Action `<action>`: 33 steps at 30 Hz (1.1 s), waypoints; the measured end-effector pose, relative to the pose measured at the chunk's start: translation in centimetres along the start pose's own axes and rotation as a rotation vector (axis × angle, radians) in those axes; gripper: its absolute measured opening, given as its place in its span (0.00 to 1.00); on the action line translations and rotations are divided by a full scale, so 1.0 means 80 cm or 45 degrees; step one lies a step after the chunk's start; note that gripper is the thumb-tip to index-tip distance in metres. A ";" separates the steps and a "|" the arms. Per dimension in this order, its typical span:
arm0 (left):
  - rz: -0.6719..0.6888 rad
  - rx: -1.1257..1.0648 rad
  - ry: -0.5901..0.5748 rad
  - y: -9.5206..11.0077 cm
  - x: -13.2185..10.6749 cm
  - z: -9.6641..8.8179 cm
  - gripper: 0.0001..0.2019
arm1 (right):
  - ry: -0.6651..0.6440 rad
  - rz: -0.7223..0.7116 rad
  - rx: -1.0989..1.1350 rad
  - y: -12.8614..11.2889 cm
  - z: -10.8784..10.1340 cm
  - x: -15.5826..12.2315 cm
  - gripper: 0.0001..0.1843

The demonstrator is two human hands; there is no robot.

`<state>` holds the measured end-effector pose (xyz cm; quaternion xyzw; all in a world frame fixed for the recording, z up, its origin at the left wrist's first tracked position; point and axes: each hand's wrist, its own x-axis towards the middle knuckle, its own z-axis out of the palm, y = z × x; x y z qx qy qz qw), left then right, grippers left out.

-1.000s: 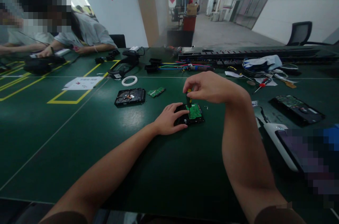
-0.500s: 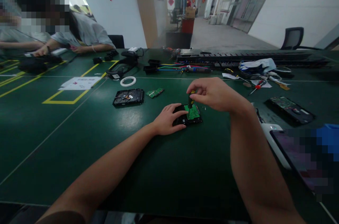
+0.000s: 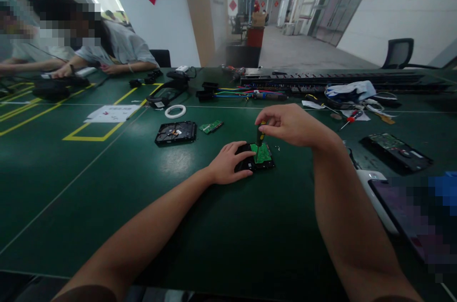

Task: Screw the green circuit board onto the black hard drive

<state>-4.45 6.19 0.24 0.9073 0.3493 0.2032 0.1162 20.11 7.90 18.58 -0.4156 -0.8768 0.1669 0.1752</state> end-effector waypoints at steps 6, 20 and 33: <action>-0.003 -0.006 -0.010 0.001 0.000 -0.001 0.34 | 0.001 -0.044 -0.043 0.002 0.000 0.003 0.13; -0.001 0.009 0.003 -0.003 0.000 0.004 0.34 | -0.003 -0.198 -0.049 -0.008 0.001 -0.013 0.11; -0.003 0.013 0.002 -0.003 -0.001 0.003 0.34 | -0.019 -0.157 -0.072 -0.014 -0.001 -0.014 0.11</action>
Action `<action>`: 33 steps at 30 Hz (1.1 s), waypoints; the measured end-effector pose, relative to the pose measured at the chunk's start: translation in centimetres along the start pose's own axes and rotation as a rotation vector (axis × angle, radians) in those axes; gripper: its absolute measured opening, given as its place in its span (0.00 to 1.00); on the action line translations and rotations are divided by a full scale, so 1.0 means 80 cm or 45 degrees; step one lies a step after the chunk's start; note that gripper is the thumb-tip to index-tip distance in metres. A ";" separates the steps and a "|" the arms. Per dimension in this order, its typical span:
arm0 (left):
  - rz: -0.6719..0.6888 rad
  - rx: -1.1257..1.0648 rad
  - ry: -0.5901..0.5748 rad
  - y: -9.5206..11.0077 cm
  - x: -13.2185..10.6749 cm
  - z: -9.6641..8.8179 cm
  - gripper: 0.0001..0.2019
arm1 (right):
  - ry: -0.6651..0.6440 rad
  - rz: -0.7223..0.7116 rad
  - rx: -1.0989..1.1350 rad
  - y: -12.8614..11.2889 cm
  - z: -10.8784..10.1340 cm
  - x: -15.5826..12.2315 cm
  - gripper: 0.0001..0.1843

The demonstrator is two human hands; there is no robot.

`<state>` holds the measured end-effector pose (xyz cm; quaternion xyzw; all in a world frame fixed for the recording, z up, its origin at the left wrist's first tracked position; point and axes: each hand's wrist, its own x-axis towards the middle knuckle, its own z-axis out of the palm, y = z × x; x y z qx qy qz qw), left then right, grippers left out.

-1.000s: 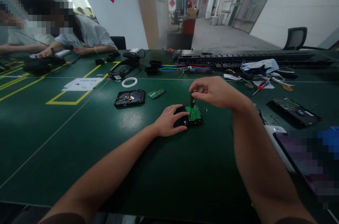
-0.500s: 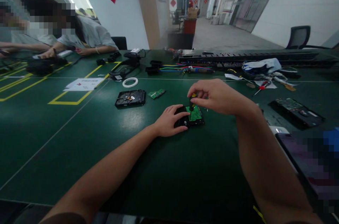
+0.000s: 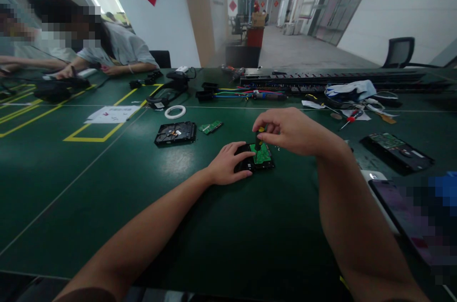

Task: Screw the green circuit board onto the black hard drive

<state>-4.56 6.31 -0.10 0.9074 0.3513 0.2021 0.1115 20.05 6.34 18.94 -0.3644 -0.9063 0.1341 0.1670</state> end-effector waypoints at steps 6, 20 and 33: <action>-0.014 -0.015 0.014 0.003 -0.001 -0.002 0.33 | -0.056 -0.002 -0.015 -0.006 -0.005 -0.001 0.11; -0.028 0.015 0.004 -0.018 -0.001 -0.020 0.32 | -0.046 0.040 0.037 -0.003 -0.003 0.006 0.13; -0.074 -0.005 0.022 -0.023 -0.010 -0.018 0.33 | -0.049 0.056 -0.032 0.007 -0.004 0.005 0.13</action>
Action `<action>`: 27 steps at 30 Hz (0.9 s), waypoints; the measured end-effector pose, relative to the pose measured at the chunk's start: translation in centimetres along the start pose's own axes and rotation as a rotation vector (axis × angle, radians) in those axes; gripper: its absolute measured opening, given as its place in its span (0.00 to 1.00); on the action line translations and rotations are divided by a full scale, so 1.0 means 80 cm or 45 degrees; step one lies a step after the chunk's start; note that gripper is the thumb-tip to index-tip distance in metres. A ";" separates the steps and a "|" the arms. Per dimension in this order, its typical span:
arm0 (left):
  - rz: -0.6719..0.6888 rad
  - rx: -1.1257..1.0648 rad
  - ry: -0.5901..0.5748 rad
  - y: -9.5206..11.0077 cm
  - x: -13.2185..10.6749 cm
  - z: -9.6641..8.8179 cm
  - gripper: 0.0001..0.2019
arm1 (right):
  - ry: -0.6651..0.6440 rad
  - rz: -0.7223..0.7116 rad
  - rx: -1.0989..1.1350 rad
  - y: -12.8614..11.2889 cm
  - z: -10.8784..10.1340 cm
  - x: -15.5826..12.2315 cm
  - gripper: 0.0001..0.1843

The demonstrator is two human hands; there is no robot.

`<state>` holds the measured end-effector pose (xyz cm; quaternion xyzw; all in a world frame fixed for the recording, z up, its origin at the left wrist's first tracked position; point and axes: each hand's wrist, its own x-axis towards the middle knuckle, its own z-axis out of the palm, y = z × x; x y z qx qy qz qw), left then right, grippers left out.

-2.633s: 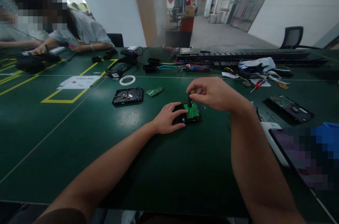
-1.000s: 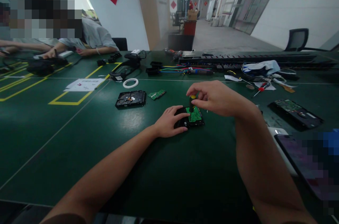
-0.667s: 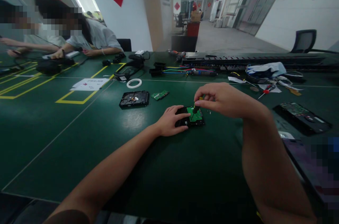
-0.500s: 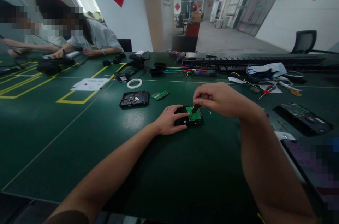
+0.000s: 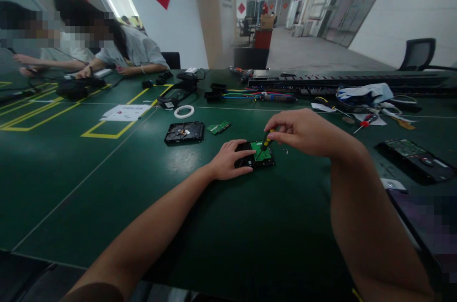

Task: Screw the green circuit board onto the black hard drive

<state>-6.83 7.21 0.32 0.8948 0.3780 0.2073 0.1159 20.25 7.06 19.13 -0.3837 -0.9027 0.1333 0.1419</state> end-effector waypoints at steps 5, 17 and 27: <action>0.005 0.015 -0.001 0.002 0.000 0.001 0.33 | 0.036 -0.042 -0.047 0.000 0.002 -0.001 0.15; -0.078 0.085 0.004 0.000 0.006 0.010 0.33 | 0.065 0.001 -0.080 0.002 0.004 0.004 0.13; -0.053 0.032 0.028 -0.004 0.006 0.011 0.34 | 0.126 -0.001 -0.106 0.006 0.009 0.007 0.14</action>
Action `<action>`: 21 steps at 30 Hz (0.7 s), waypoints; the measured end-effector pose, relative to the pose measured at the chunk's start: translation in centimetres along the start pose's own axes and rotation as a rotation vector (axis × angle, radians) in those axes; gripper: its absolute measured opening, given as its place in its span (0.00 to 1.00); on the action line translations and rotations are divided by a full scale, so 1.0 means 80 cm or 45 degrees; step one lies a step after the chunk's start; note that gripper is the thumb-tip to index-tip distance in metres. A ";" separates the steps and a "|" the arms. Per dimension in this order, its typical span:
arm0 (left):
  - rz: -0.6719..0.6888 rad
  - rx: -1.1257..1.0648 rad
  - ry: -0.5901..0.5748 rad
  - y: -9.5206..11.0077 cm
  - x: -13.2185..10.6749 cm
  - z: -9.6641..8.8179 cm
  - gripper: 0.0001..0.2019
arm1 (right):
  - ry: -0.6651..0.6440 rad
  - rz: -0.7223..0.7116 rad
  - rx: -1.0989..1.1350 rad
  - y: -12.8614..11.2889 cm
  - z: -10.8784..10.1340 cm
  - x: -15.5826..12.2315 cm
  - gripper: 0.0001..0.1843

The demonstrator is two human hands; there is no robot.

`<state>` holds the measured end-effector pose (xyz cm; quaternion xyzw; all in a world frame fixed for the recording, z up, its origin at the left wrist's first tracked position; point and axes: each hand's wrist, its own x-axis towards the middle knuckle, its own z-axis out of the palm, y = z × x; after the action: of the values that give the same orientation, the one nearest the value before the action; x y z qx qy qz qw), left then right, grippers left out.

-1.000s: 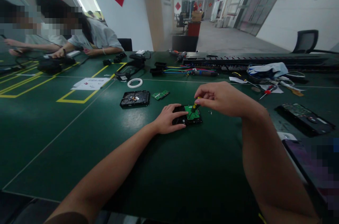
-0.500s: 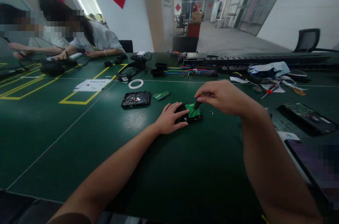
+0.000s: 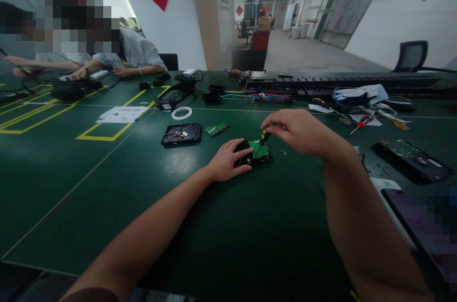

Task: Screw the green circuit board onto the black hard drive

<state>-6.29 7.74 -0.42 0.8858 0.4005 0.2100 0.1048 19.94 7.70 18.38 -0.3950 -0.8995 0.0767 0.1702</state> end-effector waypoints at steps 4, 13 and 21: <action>-0.009 0.013 -0.007 0.003 0.000 -0.005 0.34 | -0.045 0.002 -0.005 0.000 -0.004 -0.001 0.14; -0.146 0.123 0.036 0.013 0.002 0.001 0.34 | 0.006 0.034 -0.031 0.005 -0.001 0.000 0.12; -0.139 0.141 0.046 0.014 0.002 0.000 0.34 | 0.033 0.032 -0.017 0.011 0.005 0.002 0.11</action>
<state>-5.47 7.13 -0.01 0.8631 0.4609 0.1975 0.0597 20.27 8.44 17.81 -0.4085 -0.8926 0.0678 0.1783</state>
